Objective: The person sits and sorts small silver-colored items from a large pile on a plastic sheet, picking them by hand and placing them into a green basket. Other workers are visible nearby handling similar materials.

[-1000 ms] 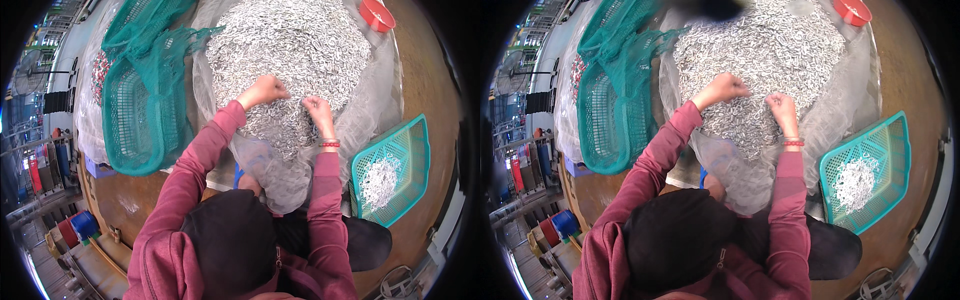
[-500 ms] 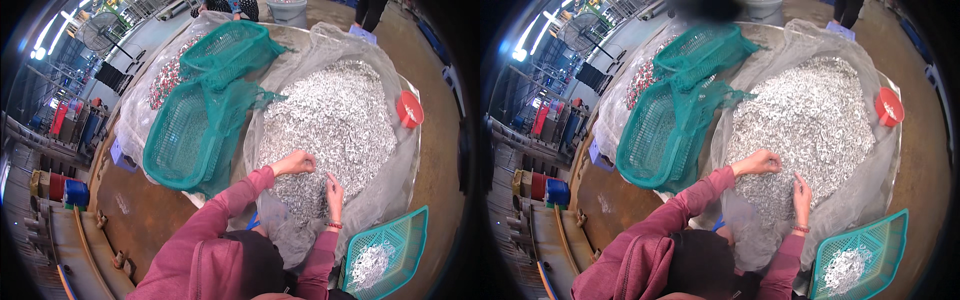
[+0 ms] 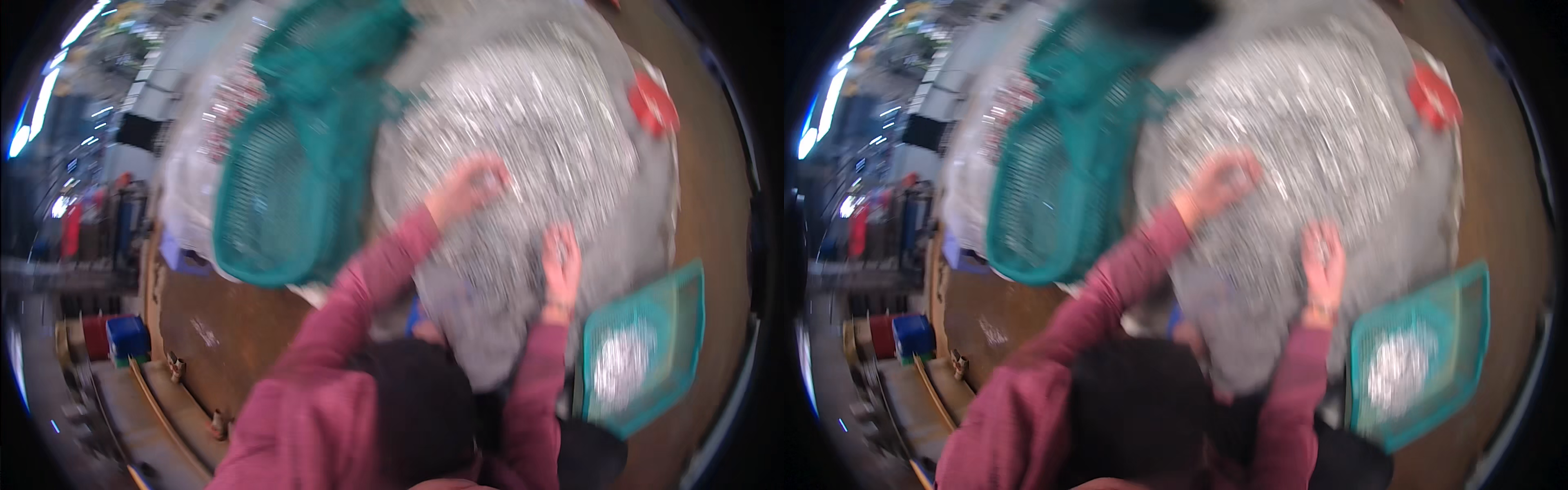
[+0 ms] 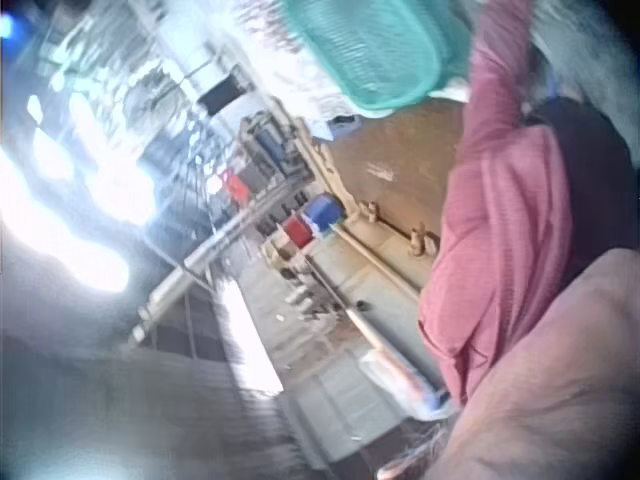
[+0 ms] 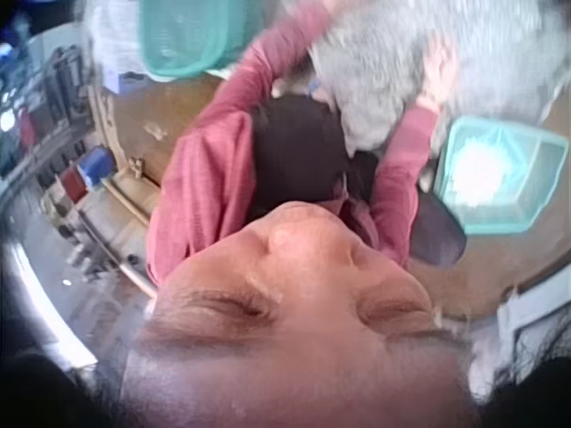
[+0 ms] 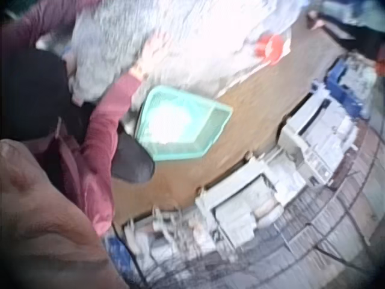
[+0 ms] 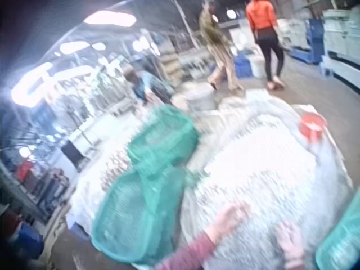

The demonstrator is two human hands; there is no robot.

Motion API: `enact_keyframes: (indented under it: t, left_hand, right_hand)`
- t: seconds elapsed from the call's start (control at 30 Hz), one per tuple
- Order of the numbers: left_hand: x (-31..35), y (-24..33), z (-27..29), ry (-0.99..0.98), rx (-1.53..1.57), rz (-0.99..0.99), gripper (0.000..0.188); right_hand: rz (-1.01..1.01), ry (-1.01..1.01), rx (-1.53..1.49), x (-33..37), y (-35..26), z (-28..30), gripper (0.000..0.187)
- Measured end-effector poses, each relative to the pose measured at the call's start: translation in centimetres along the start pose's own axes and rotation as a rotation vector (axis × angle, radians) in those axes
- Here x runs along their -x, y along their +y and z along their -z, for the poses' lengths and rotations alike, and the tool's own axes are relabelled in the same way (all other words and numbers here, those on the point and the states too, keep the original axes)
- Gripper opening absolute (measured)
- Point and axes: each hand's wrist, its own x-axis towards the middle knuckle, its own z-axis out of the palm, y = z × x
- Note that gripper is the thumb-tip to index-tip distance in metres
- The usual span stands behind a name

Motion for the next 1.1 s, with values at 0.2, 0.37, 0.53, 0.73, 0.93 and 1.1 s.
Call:
enact_keyframes:
  t: [0.2, 0.37, 0.53, 0.73, 0.93, 1.1]
  left_hand:
    - [0.0, -4.8, -5.4, -0.396, -0.202, 0.673, 0.011]
    - [1.6, -8.4, -9.2, -0.720, -0.983, 0.353, 0.017]
    - [0.2, -8.9, -8.7, -0.827, -0.992, 0.401, 0.019]
    - [-2.7, -4.7, -1.4, -0.705, -0.569, 0.667, 0.029]
    - [-2.2, -4.2, 0.8, -0.584, -0.678, 0.799, 0.043]
    - [-2.0, -4.8, 1.0, -0.514, -0.625, 0.851, 0.034]
  right_hand:
    - [0.108, -0.142, -0.143, 1.4, -3.2, 2.6, 0.021]
    - [0.225, 0.023, -0.182, 2.0, -2.8, 2.2, 0.027]
    - [0.182, -0.062, -0.190, 2.0, -2.4, 2.0, 0.025]
    - [0.213, -0.120, -0.189, 2.8, -2.8, 1.4, 0.019]
    - [0.126, -0.091, 0.026, 1.9, -0.5, 0.5, 0.022]
    - [0.057, -0.168, 0.081, 0.7, 1.7, -0.3, 0.024]
